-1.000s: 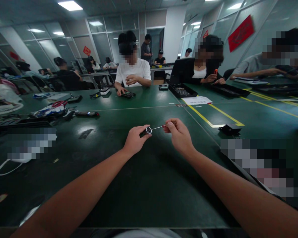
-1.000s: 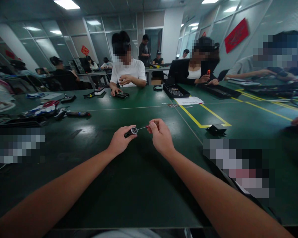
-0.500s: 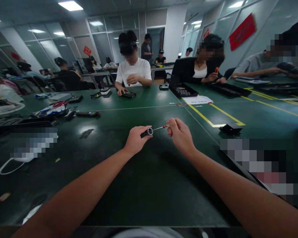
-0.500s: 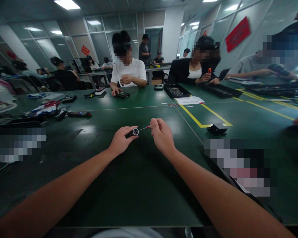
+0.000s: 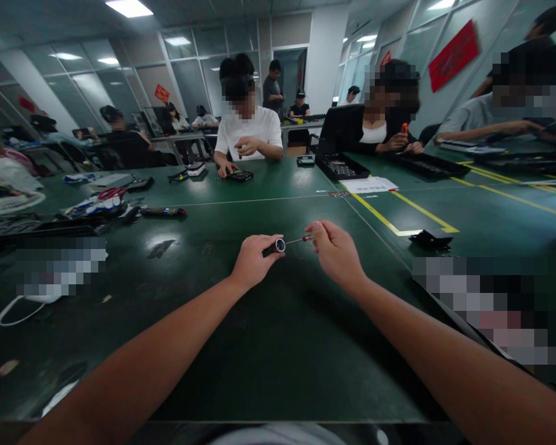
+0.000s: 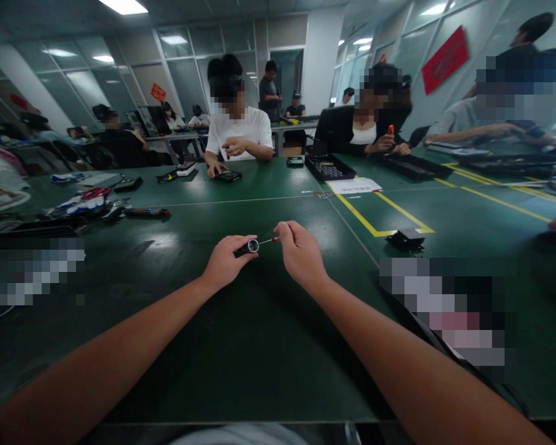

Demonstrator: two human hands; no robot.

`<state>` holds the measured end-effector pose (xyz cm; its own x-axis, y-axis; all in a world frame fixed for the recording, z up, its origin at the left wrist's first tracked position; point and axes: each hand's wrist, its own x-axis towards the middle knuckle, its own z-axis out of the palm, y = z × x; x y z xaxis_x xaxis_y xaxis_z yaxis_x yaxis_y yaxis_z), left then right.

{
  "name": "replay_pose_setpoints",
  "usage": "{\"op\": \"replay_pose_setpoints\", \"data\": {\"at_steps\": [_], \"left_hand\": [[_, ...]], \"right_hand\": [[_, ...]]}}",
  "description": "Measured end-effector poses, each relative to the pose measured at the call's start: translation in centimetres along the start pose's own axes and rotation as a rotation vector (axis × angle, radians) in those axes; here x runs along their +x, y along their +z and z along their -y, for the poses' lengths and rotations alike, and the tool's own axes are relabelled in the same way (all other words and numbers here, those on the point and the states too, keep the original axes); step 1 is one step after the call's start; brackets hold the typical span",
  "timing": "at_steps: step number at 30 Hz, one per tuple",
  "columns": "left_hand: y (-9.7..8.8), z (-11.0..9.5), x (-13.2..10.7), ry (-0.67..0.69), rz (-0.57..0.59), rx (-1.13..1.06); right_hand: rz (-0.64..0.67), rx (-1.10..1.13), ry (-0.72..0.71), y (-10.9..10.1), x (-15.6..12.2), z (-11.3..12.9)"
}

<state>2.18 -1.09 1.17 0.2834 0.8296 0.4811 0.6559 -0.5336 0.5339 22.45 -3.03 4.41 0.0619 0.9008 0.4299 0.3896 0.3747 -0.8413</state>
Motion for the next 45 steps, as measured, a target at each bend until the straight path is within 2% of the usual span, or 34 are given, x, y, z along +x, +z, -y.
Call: {"op": "replay_pose_setpoints", "data": {"at_steps": [6, 9, 11, 13, 22, 28, 36, 39, 45], "left_hand": [[0.0, 0.2, 0.0, -0.011, -0.053, -0.008], [-0.1, 0.2, 0.1, 0.036, -0.049, 0.038], [-0.1, 0.2, 0.1, 0.020, -0.031, 0.053], [-0.1, 0.2, 0.1, -0.004, -0.010, 0.041], [0.0, -0.1, 0.1, 0.014, 0.007, 0.039], [0.2, 0.0, -0.1, 0.014, 0.018, 0.046], [0.1, -0.4, -0.1, 0.016, 0.028, 0.056], [0.3, -0.1, 0.0, 0.023, 0.028, 0.053], [0.2, 0.2, 0.1, -0.019, 0.029, -0.020]], "right_hand": [[-0.045, 0.302, 0.129, 0.8, 0.5, -1.3], [-0.050, 0.523, 0.331, 0.7, 1.3, -2.5], [-0.066, 0.569, 0.432, 0.6, 1.7, -3.1], [-0.109, 0.551, 0.436, 0.4, 1.9, -3.4], [-0.153, 0.328, 0.207, 0.8, 1.2, -2.5], [-0.122, 0.057, 0.060, 0.2, 0.7, -1.4], [-0.067, -0.114, -0.098, -0.1, 0.1, -0.3], [-0.093, -0.183, -0.123, -0.2, 0.0, 0.1], [-0.143, -0.176, -0.096, -0.2, 0.1, 0.1]]}}
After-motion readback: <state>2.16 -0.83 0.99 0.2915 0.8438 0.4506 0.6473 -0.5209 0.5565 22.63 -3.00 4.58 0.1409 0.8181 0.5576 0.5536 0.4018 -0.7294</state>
